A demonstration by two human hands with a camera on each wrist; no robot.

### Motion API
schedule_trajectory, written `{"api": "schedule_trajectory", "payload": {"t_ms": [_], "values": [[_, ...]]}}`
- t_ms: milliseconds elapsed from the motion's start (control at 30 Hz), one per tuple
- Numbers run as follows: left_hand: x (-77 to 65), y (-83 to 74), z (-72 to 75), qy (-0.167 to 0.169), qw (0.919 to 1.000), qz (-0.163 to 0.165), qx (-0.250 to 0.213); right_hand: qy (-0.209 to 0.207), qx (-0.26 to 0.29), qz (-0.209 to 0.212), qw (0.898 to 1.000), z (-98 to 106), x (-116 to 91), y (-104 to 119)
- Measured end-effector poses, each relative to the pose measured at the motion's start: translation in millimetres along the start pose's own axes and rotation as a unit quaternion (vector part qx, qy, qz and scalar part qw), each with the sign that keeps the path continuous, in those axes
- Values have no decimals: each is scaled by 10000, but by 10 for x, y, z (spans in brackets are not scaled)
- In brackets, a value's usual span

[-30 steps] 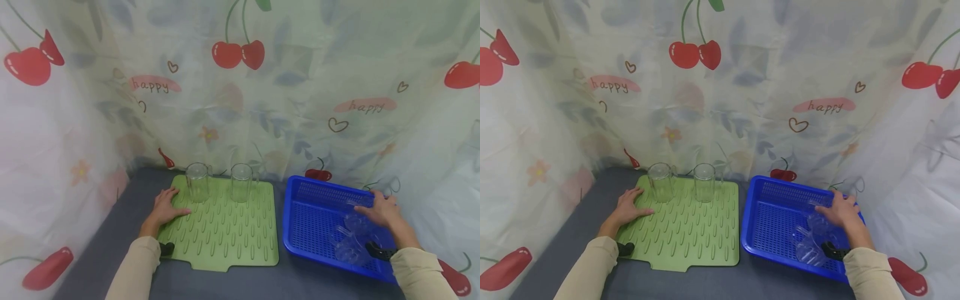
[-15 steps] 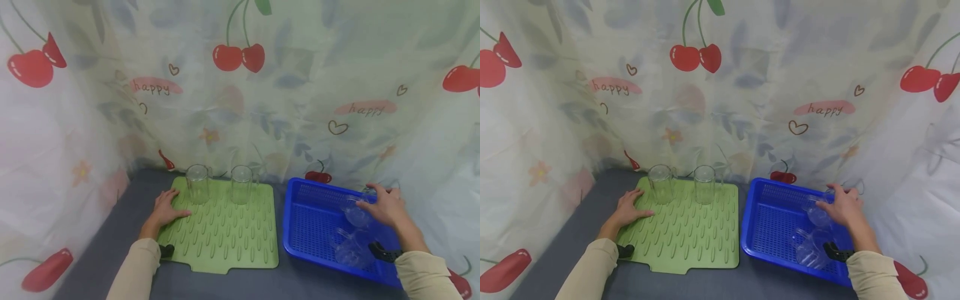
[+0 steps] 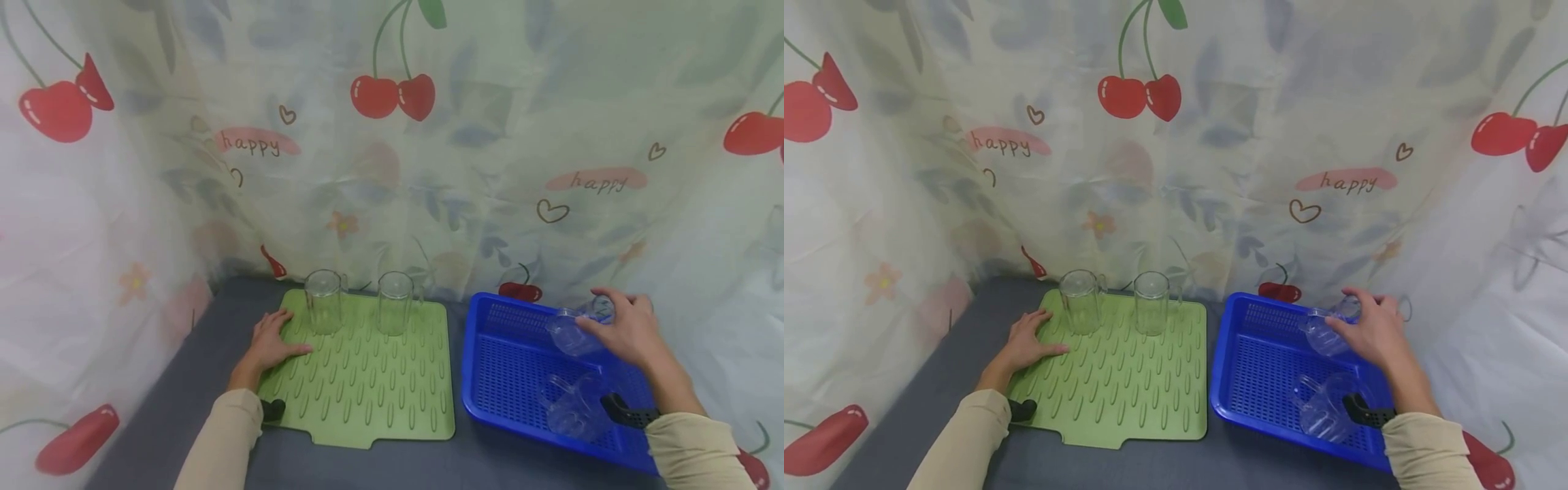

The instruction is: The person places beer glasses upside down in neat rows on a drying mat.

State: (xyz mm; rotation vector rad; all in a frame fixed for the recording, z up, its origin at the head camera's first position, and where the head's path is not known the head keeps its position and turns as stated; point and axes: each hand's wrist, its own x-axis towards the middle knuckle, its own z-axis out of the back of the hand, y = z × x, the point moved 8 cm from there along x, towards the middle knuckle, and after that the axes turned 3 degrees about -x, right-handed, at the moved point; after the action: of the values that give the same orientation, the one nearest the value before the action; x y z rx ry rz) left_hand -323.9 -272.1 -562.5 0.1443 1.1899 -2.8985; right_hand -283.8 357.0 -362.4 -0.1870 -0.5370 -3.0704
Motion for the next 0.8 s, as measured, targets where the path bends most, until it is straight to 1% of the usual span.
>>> {"api": "schedule_trajectory", "payload": {"t_ms": [100, 267, 367, 533, 800], "values": [[-2, -14, 4, 2, 10000, -51, 27, 19, 124, 104, 9999, 14, 0, 51], [-8, -12, 2, 29, 10000, -36, -2, 127, 308, 137, 9994, 30, -6, 141], [-6, -4, 0, 43, 10000, -7, -28, 20, 364, 147, 9992, 55, -8, 205], [-1, 4, 1, 43, 10000, -8, -33, -204, 678, 227, 9972, 96, -8, 306], [11, 24, -7, 30, 10000, 26, 11, -377, 1415, 527, 9878, 132, -1, 423]]}}
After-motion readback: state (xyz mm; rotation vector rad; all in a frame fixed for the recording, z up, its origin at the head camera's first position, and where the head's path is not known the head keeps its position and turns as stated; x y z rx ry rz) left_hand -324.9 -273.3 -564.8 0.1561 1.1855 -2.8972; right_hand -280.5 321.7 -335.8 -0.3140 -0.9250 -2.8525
